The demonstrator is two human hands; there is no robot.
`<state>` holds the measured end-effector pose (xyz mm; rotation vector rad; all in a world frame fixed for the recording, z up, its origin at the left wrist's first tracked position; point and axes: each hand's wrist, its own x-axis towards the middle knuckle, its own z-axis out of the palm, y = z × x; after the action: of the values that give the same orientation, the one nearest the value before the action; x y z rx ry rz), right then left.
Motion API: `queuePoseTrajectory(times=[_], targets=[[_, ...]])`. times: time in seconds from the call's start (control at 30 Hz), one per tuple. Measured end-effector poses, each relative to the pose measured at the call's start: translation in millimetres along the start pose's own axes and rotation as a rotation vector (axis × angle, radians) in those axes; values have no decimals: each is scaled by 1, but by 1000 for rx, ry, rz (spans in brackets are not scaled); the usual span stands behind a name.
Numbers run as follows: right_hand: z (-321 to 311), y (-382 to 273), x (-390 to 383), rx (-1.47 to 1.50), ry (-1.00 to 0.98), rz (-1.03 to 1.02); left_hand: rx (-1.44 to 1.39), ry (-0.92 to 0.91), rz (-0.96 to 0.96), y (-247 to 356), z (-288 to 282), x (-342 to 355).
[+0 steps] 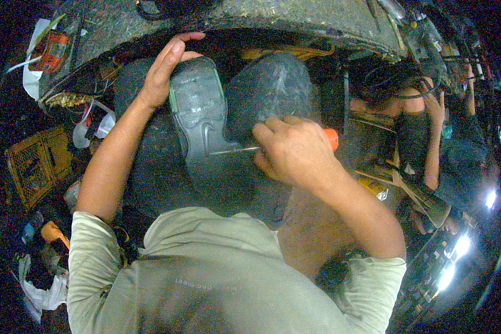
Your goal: The person uses a screwdriver to scrape and clean the surface of a black shoe sole, then applies a liquid with a brush to the sole. The person repeatedly scrapes different areas of the sole and applies the liquid, then places the sole on a nearby shelf.
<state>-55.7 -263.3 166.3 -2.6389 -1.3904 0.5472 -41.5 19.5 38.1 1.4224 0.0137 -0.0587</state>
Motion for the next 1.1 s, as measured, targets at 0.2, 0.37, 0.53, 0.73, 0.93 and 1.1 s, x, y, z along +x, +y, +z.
queuePoseTrajectory(times=[0.2,0.37,0.53,0.73,0.93,1.1], targets=[[3,1,1,1,1,40,-9,6,15,-2,-1,1],[5,1,2,1,7,50,44,-24,-27,-6,-4,3],[4,1,1,-9,0,17,66,-15,-1,-8,-4,3],[4,2,0,-11,-4,-13,37,-5,-1,-7,-2,4],[7,3,-1,-18,-4,-17,-5,7,6,-5,-1,2],[10,4,0,11,63,5,-7,7,-19,-4,-2,2]])
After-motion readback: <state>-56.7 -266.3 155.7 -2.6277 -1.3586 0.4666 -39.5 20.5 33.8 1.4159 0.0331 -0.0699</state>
